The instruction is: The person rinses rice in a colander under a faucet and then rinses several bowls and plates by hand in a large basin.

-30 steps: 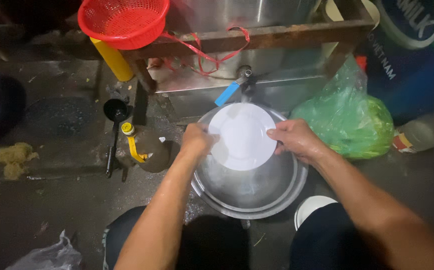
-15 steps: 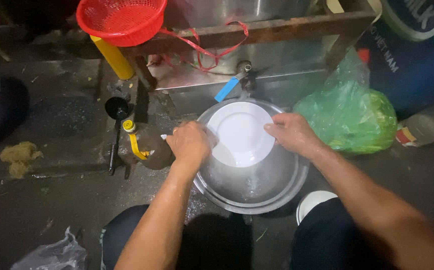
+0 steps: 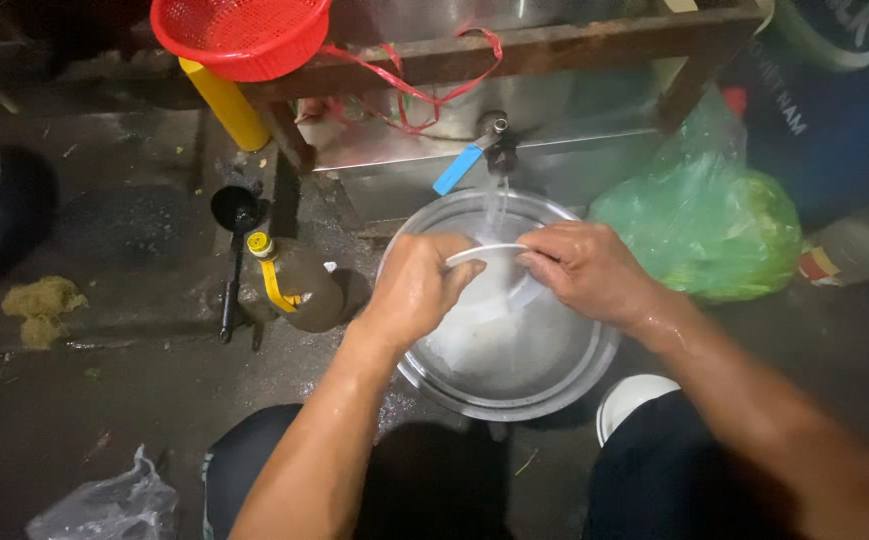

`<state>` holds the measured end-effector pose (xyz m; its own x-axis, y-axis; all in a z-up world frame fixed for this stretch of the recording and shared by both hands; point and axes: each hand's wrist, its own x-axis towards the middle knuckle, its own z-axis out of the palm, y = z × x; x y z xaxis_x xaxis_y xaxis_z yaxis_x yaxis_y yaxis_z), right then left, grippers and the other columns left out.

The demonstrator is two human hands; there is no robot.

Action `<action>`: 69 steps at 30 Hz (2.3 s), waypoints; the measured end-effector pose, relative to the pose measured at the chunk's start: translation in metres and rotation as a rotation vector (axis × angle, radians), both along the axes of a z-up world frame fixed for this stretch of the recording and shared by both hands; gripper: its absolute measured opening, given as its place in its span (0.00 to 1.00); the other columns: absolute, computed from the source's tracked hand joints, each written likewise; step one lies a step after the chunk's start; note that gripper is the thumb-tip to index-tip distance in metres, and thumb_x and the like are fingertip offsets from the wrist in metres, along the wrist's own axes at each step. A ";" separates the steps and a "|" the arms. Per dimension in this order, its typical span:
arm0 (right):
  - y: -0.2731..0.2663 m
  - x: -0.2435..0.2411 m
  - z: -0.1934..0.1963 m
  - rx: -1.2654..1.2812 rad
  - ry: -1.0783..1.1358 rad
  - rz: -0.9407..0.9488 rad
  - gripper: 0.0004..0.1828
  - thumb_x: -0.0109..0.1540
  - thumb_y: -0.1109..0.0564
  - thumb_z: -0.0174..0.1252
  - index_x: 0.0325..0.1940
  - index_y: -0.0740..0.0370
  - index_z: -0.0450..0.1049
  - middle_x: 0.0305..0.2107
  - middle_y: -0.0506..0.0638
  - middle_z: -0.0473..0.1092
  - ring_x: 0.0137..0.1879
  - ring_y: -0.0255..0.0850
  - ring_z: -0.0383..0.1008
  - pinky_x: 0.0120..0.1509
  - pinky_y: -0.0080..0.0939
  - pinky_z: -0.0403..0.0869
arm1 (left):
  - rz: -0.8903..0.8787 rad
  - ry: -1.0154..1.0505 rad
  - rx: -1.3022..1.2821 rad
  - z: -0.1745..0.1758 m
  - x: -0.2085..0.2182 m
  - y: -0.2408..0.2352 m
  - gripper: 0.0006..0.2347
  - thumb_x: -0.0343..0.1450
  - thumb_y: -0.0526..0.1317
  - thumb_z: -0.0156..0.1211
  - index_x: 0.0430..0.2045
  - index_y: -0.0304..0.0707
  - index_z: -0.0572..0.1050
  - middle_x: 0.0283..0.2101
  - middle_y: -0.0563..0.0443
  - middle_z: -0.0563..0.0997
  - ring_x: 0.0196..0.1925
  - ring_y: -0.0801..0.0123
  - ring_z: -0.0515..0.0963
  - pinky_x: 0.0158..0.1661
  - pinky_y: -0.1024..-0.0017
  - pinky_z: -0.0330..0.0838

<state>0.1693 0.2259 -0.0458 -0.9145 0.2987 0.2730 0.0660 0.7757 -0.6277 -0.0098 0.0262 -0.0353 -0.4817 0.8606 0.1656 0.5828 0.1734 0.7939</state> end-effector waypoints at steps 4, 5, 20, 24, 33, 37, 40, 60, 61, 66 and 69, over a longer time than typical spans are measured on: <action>-0.002 -0.004 0.004 0.007 0.019 -0.001 0.10 0.73 0.62 0.63 0.55 0.60 0.88 0.33 0.59 0.84 0.40 0.55 0.87 0.48 0.54 0.83 | -0.021 0.093 0.150 -0.009 -0.003 -0.001 0.05 0.72 0.35 0.73 0.25 0.43 0.86 0.27 0.41 0.86 0.33 0.41 0.89 0.36 0.54 0.81; -0.001 -0.006 0.001 0.019 0.049 -0.006 0.11 0.72 0.63 0.65 0.57 0.61 0.88 0.33 0.60 0.83 0.40 0.54 0.86 0.47 0.54 0.83 | -0.011 0.118 0.183 -0.014 -0.004 0.000 0.05 0.73 0.35 0.73 0.25 0.45 0.86 0.27 0.43 0.84 0.32 0.44 0.87 0.35 0.56 0.81; -0.002 -0.004 -0.001 -0.314 0.165 -0.164 0.23 0.63 0.59 0.79 0.62 0.64 0.86 0.33 0.55 0.84 0.37 0.38 0.78 0.43 0.43 0.80 | 0.508 -0.319 0.335 -0.006 0.022 0.005 0.10 0.68 0.35 0.85 0.39 0.29 0.90 0.32 0.35 0.88 0.39 0.64 0.84 0.41 0.61 0.79; 0.003 -0.004 -0.029 0.050 0.184 -0.116 0.42 0.67 0.43 0.76 0.80 0.65 0.75 0.55 0.71 0.82 0.58 0.67 0.85 0.61 0.66 0.82 | 0.669 -0.493 0.152 -0.002 0.036 0.002 0.09 0.74 0.37 0.78 0.44 0.30 0.91 0.38 0.34 0.92 0.40 0.57 0.88 0.45 0.60 0.82; -0.065 0.001 0.007 0.108 -0.440 0.411 0.43 0.79 0.32 0.46 0.94 0.50 0.51 0.87 0.66 0.51 0.85 0.78 0.55 0.85 0.86 0.48 | 0.914 -0.590 0.052 -0.095 -0.001 0.027 0.12 0.73 0.39 0.76 0.45 0.28 0.90 0.37 0.31 0.90 0.45 0.47 0.94 0.44 0.57 0.85; -0.049 -0.005 0.007 0.301 -0.583 0.289 0.48 0.77 0.24 0.40 0.92 0.56 0.53 0.86 0.63 0.53 0.88 0.67 0.55 0.88 0.80 0.49 | 0.962 -0.627 0.169 -0.103 -0.010 0.046 0.11 0.75 0.37 0.75 0.44 0.23 0.89 0.39 0.26 0.89 0.47 0.43 0.93 0.46 0.55 0.84; -0.056 -0.002 0.009 0.331 -0.645 0.276 0.51 0.76 0.21 0.38 0.95 0.54 0.46 0.88 0.60 0.50 0.90 0.64 0.51 0.89 0.81 0.42 | 0.991 -0.626 0.185 -0.102 -0.020 0.044 0.13 0.77 0.41 0.75 0.44 0.25 0.89 0.40 0.26 0.89 0.49 0.39 0.93 0.47 0.52 0.84; -0.004 0.039 0.028 -0.570 -0.450 -0.535 0.19 0.71 0.52 0.65 0.54 0.74 0.86 0.16 0.62 0.78 0.17 0.45 0.80 0.23 0.39 0.75 | 0.856 -1.027 0.037 -0.039 0.066 0.038 0.20 0.73 0.36 0.78 0.57 0.21 0.81 0.40 0.28 0.87 0.39 0.49 0.88 0.32 0.38 0.83; -0.004 0.039 0.027 -0.591 -0.404 -0.575 0.17 0.72 0.53 0.62 0.50 0.72 0.86 0.15 0.60 0.77 0.16 0.43 0.78 0.22 0.39 0.76 | 0.865 -1.017 0.059 -0.044 0.065 0.042 0.21 0.73 0.37 0.78 0.59 0.22 0.80 0.43 0.26 0.87 0.42 0.46 0.90 0.32 0.38 0.84; 0.021 0.037 -0.013 -0.639 -0.239 -0.629 0.21 0.76 0.49 0.59 0.44 0.70 0.86 0.13 0.56 0.73 0.14 0.39 0.73 0.17 0.38 0.71 | 0.781 -1.191 0.073 -0.023 0.081 0.034 0.24 0.76 0.36 0.72 0.66 0.24 0.73 0.46 0.26 0.86 0.45 0.38 0.91 0.34 0.33 0.87; 0.024 0.039 -0.010 -0.761 -0.237 -0.667 0.24 0.75 0.45 0.59 0.50 0.72 0.84 0.12 0.62 0.69 0.11 0.42 0.69 0.12 0.40 0.66 | 0.681 -1.128 -0.061 -0.012 0.077 0.026 0.25 0.78 0.38 0.69 0.71 0.25 0.71 0.54 0.27 0.85 0.53 0.45 0.90 0.40 0.39 0.90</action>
